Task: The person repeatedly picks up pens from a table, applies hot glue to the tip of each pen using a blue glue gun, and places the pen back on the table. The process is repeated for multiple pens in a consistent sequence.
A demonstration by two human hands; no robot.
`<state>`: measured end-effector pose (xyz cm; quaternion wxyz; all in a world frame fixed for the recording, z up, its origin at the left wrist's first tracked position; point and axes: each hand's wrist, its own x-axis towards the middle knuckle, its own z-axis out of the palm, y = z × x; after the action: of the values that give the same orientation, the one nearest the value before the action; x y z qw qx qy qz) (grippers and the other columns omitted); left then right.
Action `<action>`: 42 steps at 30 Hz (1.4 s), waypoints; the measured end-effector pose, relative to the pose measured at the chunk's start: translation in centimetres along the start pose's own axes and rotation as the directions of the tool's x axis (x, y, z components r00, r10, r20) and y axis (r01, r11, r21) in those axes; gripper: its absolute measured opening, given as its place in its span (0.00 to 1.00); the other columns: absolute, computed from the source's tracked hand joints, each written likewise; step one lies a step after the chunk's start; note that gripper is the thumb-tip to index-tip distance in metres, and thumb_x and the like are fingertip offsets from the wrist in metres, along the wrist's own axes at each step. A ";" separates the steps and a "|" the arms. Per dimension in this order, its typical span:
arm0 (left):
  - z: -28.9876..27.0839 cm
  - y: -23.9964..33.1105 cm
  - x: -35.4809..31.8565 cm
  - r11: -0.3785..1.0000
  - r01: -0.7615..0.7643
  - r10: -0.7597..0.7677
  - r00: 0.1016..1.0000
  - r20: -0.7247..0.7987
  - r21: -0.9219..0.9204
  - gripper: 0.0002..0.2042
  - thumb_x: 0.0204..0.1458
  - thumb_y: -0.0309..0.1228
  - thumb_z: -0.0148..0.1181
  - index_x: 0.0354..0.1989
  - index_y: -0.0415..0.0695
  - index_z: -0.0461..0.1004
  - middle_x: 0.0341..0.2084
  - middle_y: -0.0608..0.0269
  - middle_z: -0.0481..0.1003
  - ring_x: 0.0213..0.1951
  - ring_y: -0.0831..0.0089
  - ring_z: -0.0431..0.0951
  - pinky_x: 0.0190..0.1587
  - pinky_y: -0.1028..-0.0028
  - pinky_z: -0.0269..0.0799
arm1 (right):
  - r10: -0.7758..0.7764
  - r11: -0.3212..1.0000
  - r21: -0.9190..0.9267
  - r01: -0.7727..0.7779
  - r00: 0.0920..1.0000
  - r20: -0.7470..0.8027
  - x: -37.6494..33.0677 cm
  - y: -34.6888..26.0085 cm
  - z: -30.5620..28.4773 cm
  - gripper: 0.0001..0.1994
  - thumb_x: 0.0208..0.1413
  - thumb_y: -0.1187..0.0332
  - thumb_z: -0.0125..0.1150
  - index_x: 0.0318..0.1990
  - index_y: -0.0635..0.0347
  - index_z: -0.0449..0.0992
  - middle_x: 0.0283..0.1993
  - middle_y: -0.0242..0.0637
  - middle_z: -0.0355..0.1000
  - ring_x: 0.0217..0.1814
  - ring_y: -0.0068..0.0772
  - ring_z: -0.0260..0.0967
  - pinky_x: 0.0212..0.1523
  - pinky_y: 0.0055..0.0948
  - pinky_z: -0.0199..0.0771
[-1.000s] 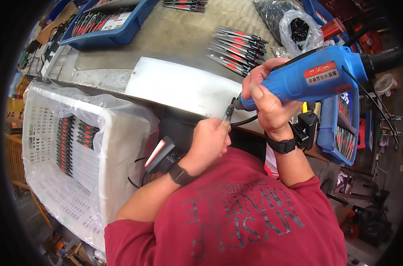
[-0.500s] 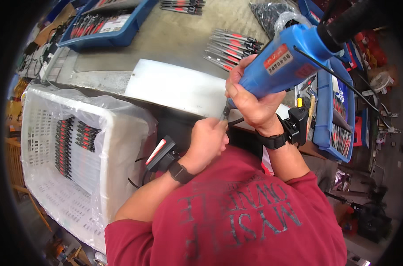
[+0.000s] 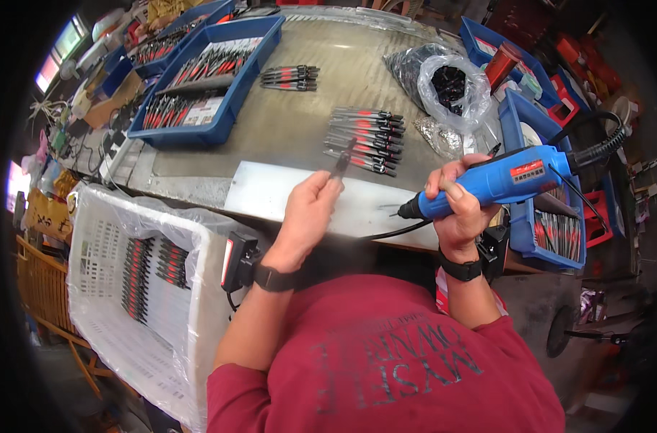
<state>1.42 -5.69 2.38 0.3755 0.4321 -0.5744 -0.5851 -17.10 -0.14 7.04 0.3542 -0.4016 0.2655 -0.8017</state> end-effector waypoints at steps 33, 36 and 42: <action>3.1 -1.3 16.1 0.098 -0.691 0.680 0.572 0.459 0.716 0.13 0.40 0.23 0.57 0.37 0.44 0.70 0.33 0.61 0.72 0.37 0.62 0.70 0.39 0.68 0.68 | 0.112 0.990 0.094 -0.104 0.990 -0.090 0.6 -0.2 -4.6 0.23 0.39 0.75 0.57 0.47 0.57 0.60 0.25 0.38 0.63 0.22 0.33 0.63 0.25 0.30 0.65; 3.0 -1.3 16.0 0.115 -0.692 0.676 0.580 0.454 0.713 0.13 0.40 0.23 0.58 0.37 0.43 0.70 0.32 0.61 0.72 0.38 0.62 0.70 0.39 0.68 0.69 | 0.123 0.990 0.078 -0.115 0.988 -0.098 0.5 -0.1 -4.7 0.23 0.40 0.75 0.57 0.47 0.56 0.60 0.25 0.38 0.63 0.22 0.33 0.62 0.25 0.30 0.64; 2.3 -0.7 16.0 0.154 -0.722 0.757 0.526 0.389 0.675 0.11 0.41 0.23 0.58 0.35 0.42 0.71 0.31 0.57 0.72 0.37 0.59 0.70 0.39 0.66 0.68 | 0.154 0.970 0.198 -0.140 0.986 -0.059 0.4 0.4 -4.9 0.24 0.40 0.77 0.55 0.48 0.55 0.59 0.27 0.38 0.63 0.25 0.34 0.63 0.29 0.31 0.64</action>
<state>-6.17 -19.86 0.40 0.3951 0.2225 -0.8913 -0.0050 -21.18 0.04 4.36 0.4400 -0.3147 0.2284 -0.8094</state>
